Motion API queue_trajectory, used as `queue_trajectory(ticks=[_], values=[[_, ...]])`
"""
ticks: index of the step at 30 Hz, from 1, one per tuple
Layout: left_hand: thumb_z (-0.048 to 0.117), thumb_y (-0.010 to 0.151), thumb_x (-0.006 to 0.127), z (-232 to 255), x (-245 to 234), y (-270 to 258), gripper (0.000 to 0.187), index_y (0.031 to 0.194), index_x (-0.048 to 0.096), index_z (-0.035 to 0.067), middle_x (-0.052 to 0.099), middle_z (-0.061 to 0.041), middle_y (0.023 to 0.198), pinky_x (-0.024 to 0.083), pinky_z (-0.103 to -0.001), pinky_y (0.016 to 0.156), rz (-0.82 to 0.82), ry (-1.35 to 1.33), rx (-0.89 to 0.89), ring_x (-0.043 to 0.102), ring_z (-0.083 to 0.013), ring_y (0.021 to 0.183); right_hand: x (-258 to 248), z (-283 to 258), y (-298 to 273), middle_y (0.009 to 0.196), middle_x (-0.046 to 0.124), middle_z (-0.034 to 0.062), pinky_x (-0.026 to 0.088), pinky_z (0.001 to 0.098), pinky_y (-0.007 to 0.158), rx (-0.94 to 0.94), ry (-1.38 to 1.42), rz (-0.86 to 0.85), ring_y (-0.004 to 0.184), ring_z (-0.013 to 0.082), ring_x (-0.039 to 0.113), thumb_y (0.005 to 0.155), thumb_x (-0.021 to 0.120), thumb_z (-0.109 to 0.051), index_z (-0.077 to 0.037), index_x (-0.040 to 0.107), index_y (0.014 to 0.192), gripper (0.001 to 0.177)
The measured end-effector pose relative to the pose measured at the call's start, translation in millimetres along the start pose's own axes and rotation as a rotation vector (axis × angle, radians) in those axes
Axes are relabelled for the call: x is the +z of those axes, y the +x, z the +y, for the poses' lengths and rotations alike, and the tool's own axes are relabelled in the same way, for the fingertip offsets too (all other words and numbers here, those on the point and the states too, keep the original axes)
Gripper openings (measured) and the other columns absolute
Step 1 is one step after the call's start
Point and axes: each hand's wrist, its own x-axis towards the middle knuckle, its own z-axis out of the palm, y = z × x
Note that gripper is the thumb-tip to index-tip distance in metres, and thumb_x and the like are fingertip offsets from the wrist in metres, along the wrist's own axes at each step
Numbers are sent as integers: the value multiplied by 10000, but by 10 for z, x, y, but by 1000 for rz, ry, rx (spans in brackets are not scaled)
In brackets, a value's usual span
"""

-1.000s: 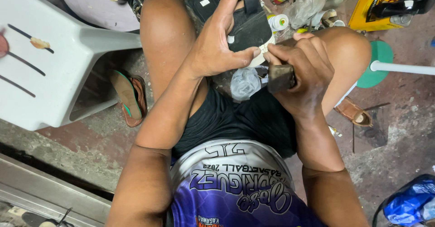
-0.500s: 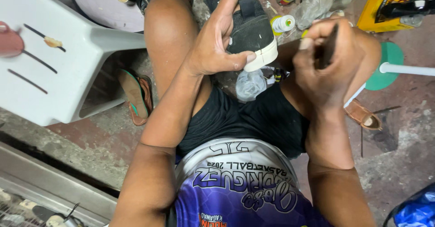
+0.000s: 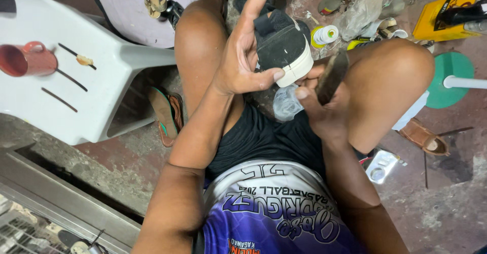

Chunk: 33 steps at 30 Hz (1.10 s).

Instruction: The person uses a curved blade tool to scrape and trim the white midsole of a black sneaker. They repeatedly scrape along the sole edge, rotate the shoe to access different sides, and occasionally wipe away debris with their fingers.

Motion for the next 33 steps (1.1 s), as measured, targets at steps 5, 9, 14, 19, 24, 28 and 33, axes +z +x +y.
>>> queue_trajectory(ticks=[5,9,14,19,24,28,33], values=[[141,852,848,107,61,-4,999,1625,224,36,260,-54,1691,240,-262,1270,-136,478,248,267,-139,1533,40,50,-51,753,462,-89,369,222,633,-48,-172,59,647,15,431,958,771,-93,-85,523,927,251],[152,887,833,239,44,-186,938,1630,280,4,351,-94,1690,258,-283,1280,-101,581,122,367,-160,1512,48,-72,16,774,474,-72,403,229,649,-107,-266,36,710,38,464,934,788,-115,-79,534,932,256],[123,864,826,231,17,-332,870,1595,366,14,431,-76,1636,312,-282,1252,-37,637,93,417,-156,1478,57,-214,60,711,490,-21,424,255,619,-138,-459,-66,649,63,493,897,811,-151,-54,540,947,292],[75,897,810,66,78,-443,796,1581,407,16,493,-60,1557,305,-269,1244,69,516,59,454,-130,1408,57,-191,66,708,503,31,427,294,609,-133,-500,-109,638,102,514,929,816,-165,-46,497,874,346],[44,889,803,43,83,-448,795,1577,405,8,504,-67,1536,322,-262,1221,74,463,25,466,-127,1373,41,-89,107,770,548,-18,372,277,603,-26,-54,-74,665,74,491,941,550,-180,-50,560,801,191],[32,899,813,82,91,-437,771,1564,423,18,509,-66,1556,338,-269,1232,59,552,39,476,-142,1403,30,-19,74,712,531,-3,360,248,585,25,-182,-11,637,68,464,1065,700,-132,-53,544,782,332],[47,897,820,127,116,-409,741,1539,450,33,519,-73,1569,341,-286,1248,22,665,72,485,-181,1433,-38,-1,131,692,580,37,464,262,612,278,234,-44,622,112,567,991,714,-81,-67,572,785,251]])
